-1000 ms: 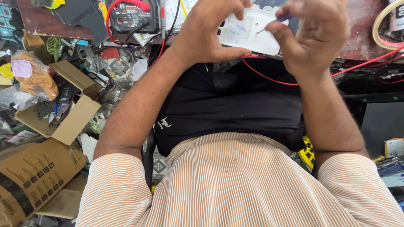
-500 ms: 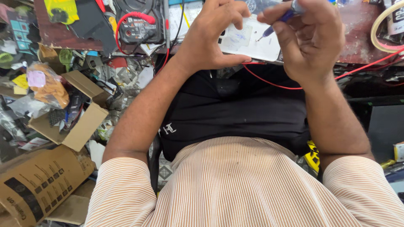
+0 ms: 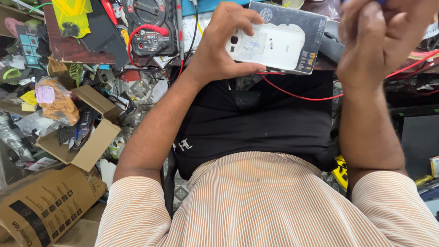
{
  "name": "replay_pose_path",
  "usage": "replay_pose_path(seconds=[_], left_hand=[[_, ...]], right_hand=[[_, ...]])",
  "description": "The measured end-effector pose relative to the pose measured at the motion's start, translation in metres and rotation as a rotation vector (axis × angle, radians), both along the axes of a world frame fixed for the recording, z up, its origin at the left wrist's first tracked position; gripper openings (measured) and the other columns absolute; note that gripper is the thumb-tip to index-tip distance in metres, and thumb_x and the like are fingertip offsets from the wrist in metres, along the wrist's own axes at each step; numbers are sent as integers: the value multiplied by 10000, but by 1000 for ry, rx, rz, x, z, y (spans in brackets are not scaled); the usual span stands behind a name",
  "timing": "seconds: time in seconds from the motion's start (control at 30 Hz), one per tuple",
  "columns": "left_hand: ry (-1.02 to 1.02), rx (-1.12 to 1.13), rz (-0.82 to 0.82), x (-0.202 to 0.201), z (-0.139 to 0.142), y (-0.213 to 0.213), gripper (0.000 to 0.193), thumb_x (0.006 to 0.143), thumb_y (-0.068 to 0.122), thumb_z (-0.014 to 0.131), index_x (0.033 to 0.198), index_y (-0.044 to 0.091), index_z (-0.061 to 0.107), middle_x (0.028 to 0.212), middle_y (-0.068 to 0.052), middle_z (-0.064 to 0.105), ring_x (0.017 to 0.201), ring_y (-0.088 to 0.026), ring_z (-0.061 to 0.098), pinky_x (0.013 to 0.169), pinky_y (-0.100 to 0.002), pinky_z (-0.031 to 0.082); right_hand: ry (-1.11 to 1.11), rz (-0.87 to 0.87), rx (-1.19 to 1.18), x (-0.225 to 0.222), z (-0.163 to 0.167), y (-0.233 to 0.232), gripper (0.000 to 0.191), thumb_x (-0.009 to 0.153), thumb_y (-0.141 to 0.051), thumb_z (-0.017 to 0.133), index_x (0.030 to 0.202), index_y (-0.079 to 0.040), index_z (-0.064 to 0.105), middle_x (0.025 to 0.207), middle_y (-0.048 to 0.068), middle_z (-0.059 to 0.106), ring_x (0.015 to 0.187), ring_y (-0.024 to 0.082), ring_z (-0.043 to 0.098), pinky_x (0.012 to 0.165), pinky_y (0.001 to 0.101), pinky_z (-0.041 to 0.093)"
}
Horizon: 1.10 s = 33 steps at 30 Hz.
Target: The person works at a cluttered electronics repair bench on a white smartphone back cover. They hold a soldering iron and touch it to the cover, use a multimeter, mark the cover with a blue pen, and manipulate small components and wires by hand while repositioning the phone repeatedly.
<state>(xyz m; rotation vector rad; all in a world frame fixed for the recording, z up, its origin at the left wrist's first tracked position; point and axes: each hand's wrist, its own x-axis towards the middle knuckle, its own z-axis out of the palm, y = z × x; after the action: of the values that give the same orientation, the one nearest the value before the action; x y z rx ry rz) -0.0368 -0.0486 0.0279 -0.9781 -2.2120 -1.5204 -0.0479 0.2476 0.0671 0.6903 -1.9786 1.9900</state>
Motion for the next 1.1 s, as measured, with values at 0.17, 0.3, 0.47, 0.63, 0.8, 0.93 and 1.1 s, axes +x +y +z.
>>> replay_pose_path(seconds=[0.17, 0.3, 0.47, 0.63, 0.8, 0.93, 1.1], left_hand=[[38, -31, 21, 1, 1, 0, 648, 780, 284, 1036, 1172, 112, 549, 1323, -37, 635, 1248, -268, 519, 1027, -395, 491], [14, -28, 15, 1, 2, 2, 649, 783, 277, 1033, 1181, 111, 549, 1328, -33, 633, 1251, -265, 521, 1009, -375, 514], [6, -17, 10, -1, 2, 3, 641, 786, 264, 1032, 1192, 118, 557, 1333, -31, 628, 1259, -265, 526, 1042, -387, 521], [6, -24, 24, 0, 3, 4, 649, 757, 247, 1024, 1184, 117, 553, 1323, -26, 634, 1252, -266, 522, 1057, -398, 515], [25, -35, 29, -1, 3, 4, 622, 768, 236, 1011, 1176, 121, 555, 1326, -27, 633, 1255, -263, 522, 1036, -382, 506], [63, -40, 35, -1, 3, 4, 630, 780, 276, 1027, 1162, 121, 550, 1320, -34, 631, 1248, -270, 518, 1070, -409, 495], [75, -48, 64, 0, 3, 3, 615, 820, 310, 1024, 1170, 125, 553, 1306, -39, 634, 1234, -276, 530, 1043, -411, 495]], right_hand=[[106, 42, 848, 4, 37, -25, 164, 998, -109, 712, 1161, -96, 717, 788, 51, 656, 699, 169, 673, 637, 299, 518], [174, 14, 1085, 7, 36, -44, 164, 982, -295, 825, 1103, -188, 793, 734, 1, 660, 711, 186, 668, 638, 321, 496], [298, 12, 1111, 10, 28, -46, 104, 1011, -326, 818, 1062, -236, 801, 755, -27, 668, 707, 181, 662, 625, 322, 476], [447, 18, 1224, 14, 30, -46, 57, 997, -322, 815, 1000, -270, 794, 747, -29, 627, 673, 192, 648, 563, 337, 444], [446, 9, 1209, 14, 29, -54, 128, 993, -267, 799, 923, -192, 721, 792, -28, 642, 695, 188, 657, 574, 333, 451], [423, -64, 1114, 8, 36, -50, 98, 979, -181, 772, 939, -151, 688, 797, -14, 645, 705, 177, 661, 627, 324, 470], [491, -127, 1132, 2, 42, -39, 96, 964, -142, 781, 945, -120, 690, 817, 14, 647, 709, 187, 638, 584, 313, 440]])
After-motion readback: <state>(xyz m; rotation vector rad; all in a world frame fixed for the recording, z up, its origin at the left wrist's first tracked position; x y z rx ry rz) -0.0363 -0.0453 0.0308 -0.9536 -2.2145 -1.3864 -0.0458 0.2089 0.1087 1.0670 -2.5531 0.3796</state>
